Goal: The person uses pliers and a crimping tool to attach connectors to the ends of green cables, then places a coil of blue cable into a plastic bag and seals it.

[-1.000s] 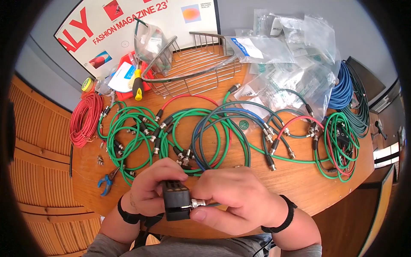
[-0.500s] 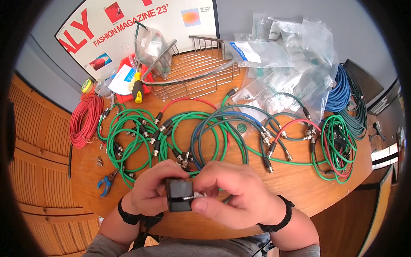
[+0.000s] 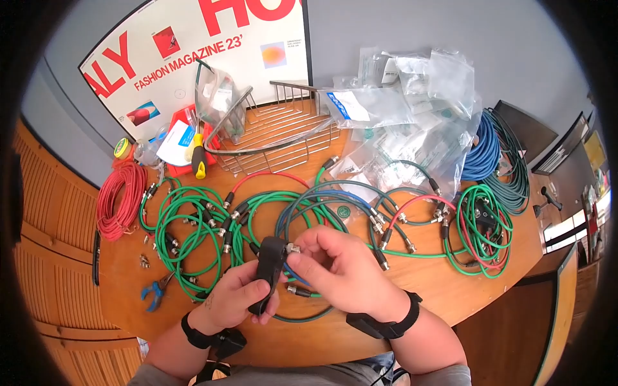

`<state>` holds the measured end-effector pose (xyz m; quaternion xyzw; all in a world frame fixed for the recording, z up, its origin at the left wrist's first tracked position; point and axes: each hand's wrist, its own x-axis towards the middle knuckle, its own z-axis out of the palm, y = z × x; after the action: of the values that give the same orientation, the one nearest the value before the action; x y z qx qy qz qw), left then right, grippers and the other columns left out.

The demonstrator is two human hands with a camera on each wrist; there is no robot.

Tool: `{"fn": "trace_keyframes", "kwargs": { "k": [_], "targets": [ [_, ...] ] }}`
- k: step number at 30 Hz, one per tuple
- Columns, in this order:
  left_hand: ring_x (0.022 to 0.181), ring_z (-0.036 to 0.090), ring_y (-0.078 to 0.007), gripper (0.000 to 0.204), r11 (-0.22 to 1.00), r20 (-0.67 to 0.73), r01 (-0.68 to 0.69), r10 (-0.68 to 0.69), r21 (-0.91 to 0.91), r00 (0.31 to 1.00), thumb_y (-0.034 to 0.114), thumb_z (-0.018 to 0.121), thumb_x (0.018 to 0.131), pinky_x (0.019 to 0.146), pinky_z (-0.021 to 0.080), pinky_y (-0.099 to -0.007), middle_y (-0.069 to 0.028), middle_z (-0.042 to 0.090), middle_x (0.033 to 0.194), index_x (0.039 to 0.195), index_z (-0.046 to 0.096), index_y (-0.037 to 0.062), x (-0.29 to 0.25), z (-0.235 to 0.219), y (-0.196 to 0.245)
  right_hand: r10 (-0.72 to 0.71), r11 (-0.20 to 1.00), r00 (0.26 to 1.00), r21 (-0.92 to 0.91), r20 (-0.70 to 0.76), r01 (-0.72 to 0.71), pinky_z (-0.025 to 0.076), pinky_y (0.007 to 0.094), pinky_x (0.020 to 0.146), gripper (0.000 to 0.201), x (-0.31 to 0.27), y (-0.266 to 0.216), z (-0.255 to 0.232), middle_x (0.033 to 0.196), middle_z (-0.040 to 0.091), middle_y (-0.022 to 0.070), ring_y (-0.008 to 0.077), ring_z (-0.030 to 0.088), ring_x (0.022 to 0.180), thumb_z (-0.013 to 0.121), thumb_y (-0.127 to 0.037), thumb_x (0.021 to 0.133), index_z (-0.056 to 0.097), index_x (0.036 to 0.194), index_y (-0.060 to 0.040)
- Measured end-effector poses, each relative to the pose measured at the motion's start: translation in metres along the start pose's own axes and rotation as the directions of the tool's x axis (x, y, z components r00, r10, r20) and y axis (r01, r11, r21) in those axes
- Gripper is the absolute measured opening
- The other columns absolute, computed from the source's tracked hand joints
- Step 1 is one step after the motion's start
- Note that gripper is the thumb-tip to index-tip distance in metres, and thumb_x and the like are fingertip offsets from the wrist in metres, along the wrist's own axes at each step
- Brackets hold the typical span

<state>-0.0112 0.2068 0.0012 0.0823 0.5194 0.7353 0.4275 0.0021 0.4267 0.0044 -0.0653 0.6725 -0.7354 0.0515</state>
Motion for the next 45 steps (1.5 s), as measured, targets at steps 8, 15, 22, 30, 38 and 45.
{"fn": "trace_keyframes", "kwargs": {
  "k": [8, 15, 22, 30, 38, 45],
  "targets": [
    [0.058, 0.049, -0.0085, 0.035, 0.998, -0.019, 0.033, -0.032, 0.06, 0.999, 0.032, 0.058, 0.097, 0.053, 0.039, -0.0223, -0.0034, 0.056, 0.07, 0.117, 0.052, 0.0036, 0.0, 0.003, 0.007, -0.038, 0.911, 0.999, -0.41, 0.039, 0.051, 0.046, 0.0245, 0.057, 0.02, 0.002, -0.008, -0.004, 0.074, 0.065, 0.0023, 0.0082, 0.056, 0.062, 0.058, -0.016, 0.096, 0.062, 0.087, 0.0015],
    [0.062, 0.049, -0.0061, 0.035, 0.995, 0.04, 0.104, -0.104, 0.01, 0.994, 0.031, 0.06, 0.097, 0.055, 0.04, -0.0218, 0.0011, 0.054, 0.076, 0.119, 0.055, 0.0043, 0.003, -0.002, 0.006, 0.293, 0.95, 0.952, 0.084, 0.09, -0.3, 0.048, 0.0244, 0.061, 0.035, -0.001, -0.009, -0.003, 0.072, 0.061, 0.0021, 0.0091, 0.056, 0.063, 0.047, -0.026, 0.103, 0.062, 0.084, -0.0005],
    [0.064, 0.051, -0.0061, 0.034, 0.968, 0.105, 0.253, -0.251, 0.0, 0.962, 0.034, 0.061, 0.096, 0.056, 0.041, -0.0206, 0.0002, 0.059, 0.081, 0.116, 0.061, 0.0054, 0.0, -0.006, 0.004, 0.302, 0.942, 0.946, 0.114, 0.114, -0.315, 0.047, 0.0223, 0.061, 0.038, -0.002, -0.005, -0.003, 0.071, 0.06, 0.0007, 0.0082, 0.057, 0.065, 0.047, -0.033, 0.102, 0.061, 0.086, -0.0025],
    [0.065, 0.052, -0.0058, 0.029, 0.982, 0.1, 0.153, -0.164, 0.108, 0.981, 0.031, 0.066, 0.093, 0.055, 0.042, -0.0202, -0.0015, 0.062, 0.083, 0.109, 0.064, 0.0072, -0.003, -0.003, 0.0, 0.319, 0.921, 0.928, 0.169, 0.19, -0.351, 0.047, 0.0256, 0.064, 0.034, -0.003, -0.01, 0.0, 0.071, 0.059, 0.0042, 0.012, 0.057, 0.066, 0.049, -0.028, 0.102, 0.061, 0.085, -0.0015],
    [0.062, 0.052, -0.0062, 0.033, 0.955, 0.148, 0.271, -0.288, 0.123, 0.946, 0.032, 0.069, 0.091, 0.054, 0.041, -0.021, -0.0018, 0.062, 0.082, 0.111, 0.065, 0.0058, -0.002, -0.002, 0.001, 0.354, 0.901, 0.91, 0.183, 0.218, -0.394, 0.046, 0.0254, 0.065, 0.033, -0.004, -0.009, 0.002, 0.072, 0.058, 0.0037, 0.0123, 0.057, 0.065, 0.048, -0.029, 0.102, 0.058, 0.084, -0.0027],
    [0.063, 0.053, -0.006, 0.036, 0.945, 0.037, 0.27, -0.281, 0.186, 0.959, 0.033, 0.069, 0.091, 0.054, 0.042, -0.0211, -0.0012, 0.063, 0.081, 0.109, 0.064, 0.0028, -0.006, 0.009, 0.007, 0.317, 0.9, 0.918, 0.228, 0.238, -0.37, 0.047, 0.0267, 0.064, 0.032, -0.006, -0.007, 0.002, 0.074, 0.059, 0.0043, 0.0128, 0.057, 0.067, 0.049, -0.028, 0.101, 0.059, 0.086, -0.0024]
  ]
}}
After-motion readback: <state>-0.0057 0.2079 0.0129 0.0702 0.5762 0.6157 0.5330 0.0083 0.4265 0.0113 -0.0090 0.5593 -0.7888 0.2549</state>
